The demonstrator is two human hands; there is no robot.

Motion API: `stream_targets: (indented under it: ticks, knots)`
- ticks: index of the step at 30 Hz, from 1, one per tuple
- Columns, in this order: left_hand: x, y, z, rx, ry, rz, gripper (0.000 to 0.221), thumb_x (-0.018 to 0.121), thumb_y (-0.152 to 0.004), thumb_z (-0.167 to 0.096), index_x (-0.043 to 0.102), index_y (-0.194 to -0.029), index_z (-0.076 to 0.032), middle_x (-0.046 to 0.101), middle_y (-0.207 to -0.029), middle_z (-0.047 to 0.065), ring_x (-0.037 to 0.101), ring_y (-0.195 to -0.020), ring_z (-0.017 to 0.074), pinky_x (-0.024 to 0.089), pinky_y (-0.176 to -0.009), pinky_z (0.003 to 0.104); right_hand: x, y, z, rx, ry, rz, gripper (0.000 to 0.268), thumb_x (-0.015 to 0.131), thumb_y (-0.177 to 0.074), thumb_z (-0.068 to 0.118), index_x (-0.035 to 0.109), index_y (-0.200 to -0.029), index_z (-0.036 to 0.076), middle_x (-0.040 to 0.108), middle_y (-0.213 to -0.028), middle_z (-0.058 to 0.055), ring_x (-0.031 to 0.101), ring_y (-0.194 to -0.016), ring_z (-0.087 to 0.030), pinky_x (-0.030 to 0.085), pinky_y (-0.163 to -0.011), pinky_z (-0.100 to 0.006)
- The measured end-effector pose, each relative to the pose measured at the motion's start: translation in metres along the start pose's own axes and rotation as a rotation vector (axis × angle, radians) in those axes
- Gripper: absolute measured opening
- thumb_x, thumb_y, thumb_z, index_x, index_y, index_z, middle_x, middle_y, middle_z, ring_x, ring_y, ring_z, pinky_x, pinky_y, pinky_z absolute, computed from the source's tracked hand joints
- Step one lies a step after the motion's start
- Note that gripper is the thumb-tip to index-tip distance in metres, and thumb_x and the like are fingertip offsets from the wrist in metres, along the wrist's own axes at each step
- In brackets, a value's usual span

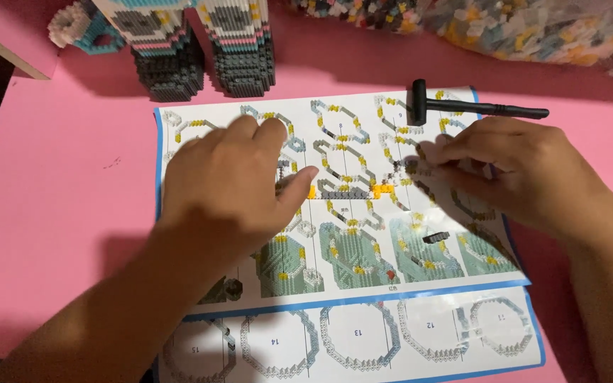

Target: Assembling a robot figure using small plastic building blocks following an instruction manual.

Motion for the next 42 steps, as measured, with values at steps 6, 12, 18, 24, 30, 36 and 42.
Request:
stream_targets:
  ticks: [6,12,18,24,30,36,42]
  knots:
    - [0.01,0.005,-0.014,0.136,-0.059,0.082,0.044,0.059,-0.104,-0.058,0.064,-0.121,-0.018,0.071,-0.084,0.005,0.071,-0.068,0.0295,0.054,-0.045,0.046,0.0,-0.001,0.006,-0.056,0.058,-0.032,0.02,0.082,-0.092,0.009,0.08,-0.111,0.012,0.077,-0.106,-0.002,0.072,-0.087,-0.017,0.055,-0.075,-0.031]
    - [0.029,0.008,-0.013,0.189,-0.021,0.028,0.037,0.063,-0.106,-0.053,0.07,-0.104,-0.017,0.066,-0.086,0.007,0.068,-0.077,0.0306,0.054,-0.051,0.046,0.002,0.0,0.006,-0.047,0.048,-0.001,0.028,0.084,-0.089,0.009,0.077,-0.116,0.012,0.075,-0.106,-0.002,0.07,-0.085,-0.017,0.054,-0.075,-0.031]
    - [0.026,-0.001,0.001,0.108,-0.02,-0.05,0.034,0.067,-0.102,-0.047,0.073,-0.108,-0.015,0.065,-0.103,0.009,0.062,-0.098,0.0337,0.058,-0.066,0.053,-0.004,-0.007,0.023,-0.062,0.019,-0.046,0.024,0.084,-0.09,0.008,0.079,-0.114,0.011,0.076,-0.107,-0.005,0.074,-0.093,-0.018,0.058,-0.081,-0.032]
    - [0.031,-0.012,0.012,0.076,0.138,0.051,0.023,0.056,-0.096,-0.019,0.072,-0.111,-0.014,0.069,-0.111,0.005,0.057,-0.107,0.0332,0.053,-0.081,0.053,0.008,0.001,0.009,-0.09,-0.029,-0.019,0.029,0.083,-0.087,0.008,0.08,-0.116,0.01,0.074,-0.111,-0.007,0.075,-0.097,-0.02,0.06,-0.094,-0.034]
    - [0.023,-0.006,-0.018,0.34,0.561,0.191,0.031,0.058,-0.096,-0.002,0.076,-0.119,-0.012,0.08,-0.12,0.005,0.067,-0.116,0.0254,0.049,-0.103,0.048,0.012,-0.001,0.012,-0.112,-0.086,0.042,0.041,0.083,-0.085,0.006,0.078,-0.126,0.01,0.076,-0.117,-0.007,0.075,-0.106,-0.022,0.06,-0.099,-0.036]
    - [0.012,0.004,-0.029,0.593,0.497,0.107,0.043,0.063,-0.091,-0.02,0.069,-0.132,-0.01,0.069,-0.131,0.008,0.058,-0.12,0.0303,0.039,-0.106,0.052,0.009,-0.002,0.011,-0.034,-0.012,0.045,0.05,0.089,-0.08,0.02,0.078,-0.128,0.016,0.074,-0.115,-0.006,0.072,-0.106,-0.022,0.057,-0.093,-0.036]
    - [0.014,0.011,-0.036,0.677,0.41,-0.073,0.038,0.081,-0.085,-0.035,0.076,-0.115,-0.011,0.071,-0.116,0.006,0.06,-0.112,0.0315,0.038,-0.106,0.054,0.013,-0.004,0.006,-0.064,0.01,0.043,0.045,0.091,-0.078,0.02,0.082,-0.122,0.016,0.075,-0.112,-0.005,0.072,-0.108,-0.022,0.055,-0.095,-0.04]
Point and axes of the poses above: each hand's wrist, its own y-axis away from the middle knuckle, its own x-axis out of the palm, z = x × y, the point moved 5 cm from there along -y, towards the middle knuckle
